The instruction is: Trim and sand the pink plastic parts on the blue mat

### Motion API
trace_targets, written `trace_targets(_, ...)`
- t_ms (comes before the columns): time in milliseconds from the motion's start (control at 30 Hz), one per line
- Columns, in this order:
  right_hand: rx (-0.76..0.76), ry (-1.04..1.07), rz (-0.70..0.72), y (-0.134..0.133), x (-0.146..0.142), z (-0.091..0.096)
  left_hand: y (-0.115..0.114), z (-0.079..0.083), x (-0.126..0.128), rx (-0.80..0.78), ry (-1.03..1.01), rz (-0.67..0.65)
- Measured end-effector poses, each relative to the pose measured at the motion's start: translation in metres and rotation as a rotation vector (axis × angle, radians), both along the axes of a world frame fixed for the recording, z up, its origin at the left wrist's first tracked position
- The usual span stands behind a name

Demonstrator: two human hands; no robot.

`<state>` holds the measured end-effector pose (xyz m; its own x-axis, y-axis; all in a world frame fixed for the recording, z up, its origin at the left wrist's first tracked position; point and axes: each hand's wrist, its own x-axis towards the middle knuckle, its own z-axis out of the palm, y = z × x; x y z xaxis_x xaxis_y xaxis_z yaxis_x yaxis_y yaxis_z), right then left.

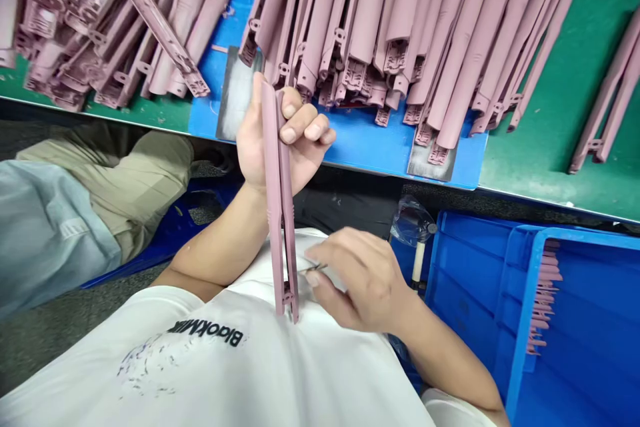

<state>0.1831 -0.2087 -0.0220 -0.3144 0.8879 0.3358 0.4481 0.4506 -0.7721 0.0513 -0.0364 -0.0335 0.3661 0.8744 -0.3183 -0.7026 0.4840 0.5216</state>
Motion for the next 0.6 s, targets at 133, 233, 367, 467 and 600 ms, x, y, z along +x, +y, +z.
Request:
trace_targets(133,-0.110,0.013,-0.150,0.023,-0.012,-0.009,-0.003,0.004,0.004,0.029,0.031,-0.045)
trace_targets(233,-0.240,0.129,-0.281,0.038,-0.016,-0.013,-0.005,0.011,0.004,0.045,0.062,-0.059)
trace_targets(367,-0.397,0.287,-0.301,0.049,-0.012,-0.010,0.000,0.025,0.005,0.146,0.134,0.025)
trace_targets(467,-0.443,0.316,-0.258,0.058,-0.009,-0.005,0.007,0.037,0.015,0.236,0.130,0.101)
trace_targets(600,-0.435,0.298,-0.191,0.074,0.014,0.006,0.019,0.045,0.033,0.283,0.152,0.106)
